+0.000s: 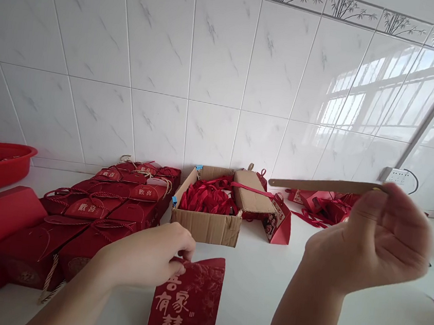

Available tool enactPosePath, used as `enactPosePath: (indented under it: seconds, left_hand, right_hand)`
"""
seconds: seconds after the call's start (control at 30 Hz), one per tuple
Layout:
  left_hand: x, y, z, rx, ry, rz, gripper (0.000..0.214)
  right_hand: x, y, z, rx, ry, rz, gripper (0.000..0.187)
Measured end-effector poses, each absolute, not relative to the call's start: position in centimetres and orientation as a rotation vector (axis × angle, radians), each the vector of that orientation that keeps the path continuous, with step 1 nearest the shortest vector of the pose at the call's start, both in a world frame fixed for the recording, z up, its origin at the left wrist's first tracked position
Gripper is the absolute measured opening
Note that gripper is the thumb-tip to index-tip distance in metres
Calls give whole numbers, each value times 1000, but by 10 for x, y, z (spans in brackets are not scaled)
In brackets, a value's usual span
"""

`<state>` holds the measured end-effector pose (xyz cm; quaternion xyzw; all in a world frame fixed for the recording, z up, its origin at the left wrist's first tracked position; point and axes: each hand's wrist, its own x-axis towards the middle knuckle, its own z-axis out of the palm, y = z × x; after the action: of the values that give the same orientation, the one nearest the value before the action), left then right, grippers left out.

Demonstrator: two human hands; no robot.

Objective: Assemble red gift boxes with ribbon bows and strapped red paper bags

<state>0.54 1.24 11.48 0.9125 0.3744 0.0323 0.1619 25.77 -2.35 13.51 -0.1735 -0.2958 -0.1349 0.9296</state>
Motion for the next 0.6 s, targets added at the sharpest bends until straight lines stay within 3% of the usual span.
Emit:
enactPosePath:
  seconds: [0.1, 0.27, 0.37, 0.6]
  left_hand:
    - [3, 22, 118, 2628, 1091, 258, 13]
    - [-10, 33, 130, 2471, 1194, 884, 10]
    - [-13, 34, 134, 2285, 1164, 1285, 12]
    - [-2, 27, 132, 2214, 1009, 1687, 13]
  right_hand:
    - [256, -24, 136, -343, -684, -458, 24]
    - [252, -32, 132, -425, -1153, 223, 9]
    - [239, -29, 129, -454, -1371, 368, 9]
    - [190, 6, 119, -625, -1671, 237, 8]
